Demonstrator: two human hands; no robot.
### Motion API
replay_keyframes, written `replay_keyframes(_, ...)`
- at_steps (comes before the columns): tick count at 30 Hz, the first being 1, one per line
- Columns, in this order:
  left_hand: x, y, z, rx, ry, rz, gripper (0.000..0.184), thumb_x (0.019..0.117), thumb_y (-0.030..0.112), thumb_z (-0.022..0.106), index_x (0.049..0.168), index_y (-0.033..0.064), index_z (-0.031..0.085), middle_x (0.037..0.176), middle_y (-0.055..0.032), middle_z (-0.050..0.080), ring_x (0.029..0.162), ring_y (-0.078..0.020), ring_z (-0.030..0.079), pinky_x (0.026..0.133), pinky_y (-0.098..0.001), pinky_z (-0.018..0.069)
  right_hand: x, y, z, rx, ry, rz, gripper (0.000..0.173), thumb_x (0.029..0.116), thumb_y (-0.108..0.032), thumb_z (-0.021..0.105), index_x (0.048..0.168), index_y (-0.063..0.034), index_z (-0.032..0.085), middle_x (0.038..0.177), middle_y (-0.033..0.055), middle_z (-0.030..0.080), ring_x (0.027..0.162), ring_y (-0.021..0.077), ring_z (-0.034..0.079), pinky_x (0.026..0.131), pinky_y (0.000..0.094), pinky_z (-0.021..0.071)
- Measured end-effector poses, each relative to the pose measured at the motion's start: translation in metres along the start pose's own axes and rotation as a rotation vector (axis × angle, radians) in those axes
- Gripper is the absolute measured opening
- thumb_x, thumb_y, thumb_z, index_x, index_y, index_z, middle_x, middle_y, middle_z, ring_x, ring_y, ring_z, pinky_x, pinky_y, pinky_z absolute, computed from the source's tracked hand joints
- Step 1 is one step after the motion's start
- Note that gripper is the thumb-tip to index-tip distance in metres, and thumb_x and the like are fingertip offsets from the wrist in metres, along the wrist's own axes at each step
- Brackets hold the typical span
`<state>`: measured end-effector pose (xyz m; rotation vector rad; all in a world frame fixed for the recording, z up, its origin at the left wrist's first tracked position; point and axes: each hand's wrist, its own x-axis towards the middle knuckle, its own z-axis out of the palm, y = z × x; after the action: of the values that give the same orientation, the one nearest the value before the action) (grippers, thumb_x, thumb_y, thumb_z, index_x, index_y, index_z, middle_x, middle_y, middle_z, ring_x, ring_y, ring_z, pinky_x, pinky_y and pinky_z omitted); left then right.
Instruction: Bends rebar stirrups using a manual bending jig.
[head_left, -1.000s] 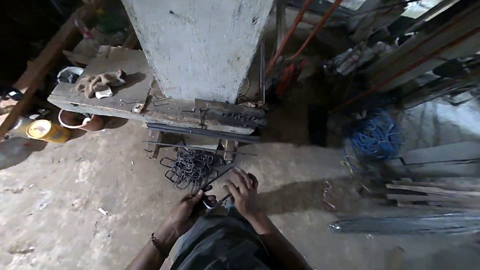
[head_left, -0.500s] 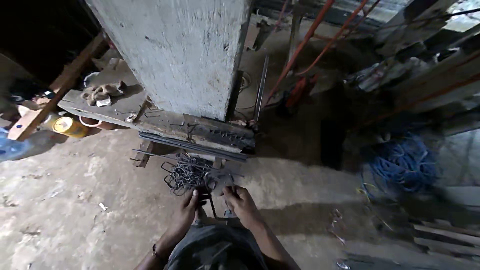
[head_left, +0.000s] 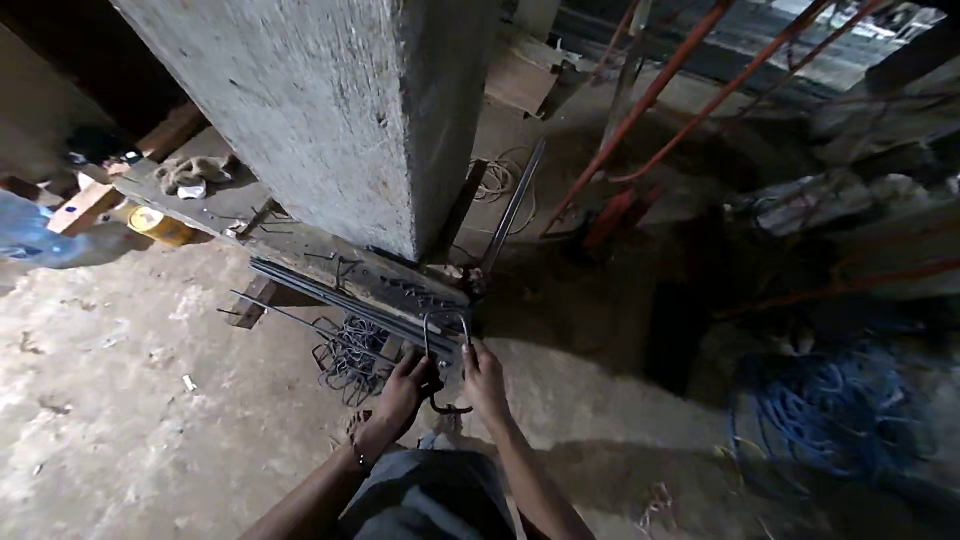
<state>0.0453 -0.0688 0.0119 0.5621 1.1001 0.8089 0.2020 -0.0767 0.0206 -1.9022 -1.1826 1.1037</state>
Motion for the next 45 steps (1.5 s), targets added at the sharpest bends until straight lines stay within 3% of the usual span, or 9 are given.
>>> replay_keyframes(5,0.008,-0.001,0.019,-0.079,0.005,-0.023,0.038,0.1121,0.021,0.041,0.145,0.0032,0.041,0.099,-0.0188,0.068,0.086,-0.0298,0.073,0.080,-0.0450,0.0636,0.035,-0.004,-0.030,-0.233,-0.127,-0.064,0.035,0.1101,-0.026,0.048,0.127,-0.0032,0.068,0.095,0.0125,0.073,0.084,0.0212,0.071,0.084,0.0403,0.0588)
replay_keyframes(10,0.022,-0.001,0.045,-0.190,0.052,-0.042,0.029,0.1109,0.016,0.044,0.135,-0.0008,0.044,0.107,-0.0229,0.068,0.088,-0.0343,0.074,0.078,-0.0469,0.0648,0.065,-0.015,-0.052,-0.558,-0.219,-0.082,0.040,0.1093,-0.038,0.048,0.124,-0.0063,0.068,0.106,0.0164,0.073,0.102,0.0312,0.071,0.092,0.0511,0.0555)
replay_keyframes(16,0.028,-0.007,0.059,-0.306,0.113,0.047,0.030,0.1104,0.014,0.044,0.137,-0.0009,0.043,0.107,-0.0223,0.066,0.091,-0.0342,0.073,0.081,-0.0486,0.0643,0.081,-0.004,-0.054,-0.583,-0.205,-0.270,0.037,0.1084,-0.031,0.051,0.135,-0.0104,0.066,0.129,0.0134,0.069,0.120,0.0275,0.067,0.106,0.0461,0.0516)
replay_keyframes(23,0.018,-0.005,0.039,-0.194,0.062,0.049,0.033,0.1097,0.013,0.046,0.139,-0.0007,0.046,0.109,-0.0197,0.068,0.095,-0.0304,0.073,0.084,-0.0450,0.0633,0.053,-0.003,-0.059,-0.287,-0.141,-0.294,0.033,0.1057,-0.024,0.057,0.129,-0.0042,0.068,0.114,0.0145,0.074,0.103,0.0240,0.072,0.096,0.0429,0.0570)
replay_keyframes(29,-0.049,-0.023,-0.054,-0.070,0.003,0.037,0.029,0.1088,0.019,0.049,0.126,-0.0016,0.058,0.113,-0.0156,0.070,0.099,-0.0261,0.071,0.091,-0.0425,0.0598,-0.010,-0.031,-0.023,-0.180,-0.440,-0.397,0.027,0.1014,-0.020,0.063,0.122,-0.0049,0.073,0.111,0.0102,0.073,0.094,0.0155,0.072,0.086,0.0333,0.0615)
replay_keyframes(37,-0.110,-0.072,-0.176,-0.245,0.619,-0.107,0.022,0.1072,0.016,0.054,0.119,-0.0020,0.059,0.101,-0.0148,0.072,0.084,-0.0216,0.072,0.075,-0.0352,0.0612,-0.033,-0.029,0.151,-0.487,-1.013,-0.295,0.043,0.1017,-0.006,0.054,0.145,-0.0020,0.055,0.141,0.0216,0.059,0.126,0.0327,0.062,0.109,0.0468,0.0497)
replay_keyframes(41,-0.063,-0.069,-0.225,-0.235,0.585,-0.101,0.032,0.1088,0.020,0.051,0.130,-0.0023,0.056,0.105,-0.0141,0.070,0.086,-0.0189,0.071,0.077,-0.0344,0.0603,-0.019,-0.031,0.217,-0.642,-0.761,-0.340,0.043,0.1011,-0.003,0.053,0.144,0.0002,0.055,0.143,0.0246,0.057,0.128,0.0369,0.061,0.109,0.0476,0.0503)
replay_keyframes(43,-0.025,-0.065,-0.250,-0.203,0.496,-0.152,0.044,0.1111,0.029,0.045,0.144,0.0005,0.048,0.117,-0.0167,0.069,0.095,-0.0214,0.071,0.085,-0.0365,0.0596,-0.013,-0.028,0.232,-0.760,-0.523,-0.465,0.047,0.1013,-0.003,0.051,0.148,0.0045,0.050,0.153,0.0257,0.049,0.138,0.0372,0.054,0.114,0.0440,0.0458)
replay_keyframes(45,0.003,-0.064,-0.272,-0.175,0.492,-0.250,0.049,0.1118,0.035,0.042,0.148,0.0018,0.043,0.128,-0.0197,0.065,0.099,-0.0245,0.071,0.085,-0.0386,0.0591,-0.011,-0.030,0.229,-0.849,-0.360,-0.527,0.044,0.1000,-0.002,0.051,0.144,0.0041,0.055,0.150,0.0240,0.053,0.134,0.0358,0.058,0.111,0.0434,0.0485)
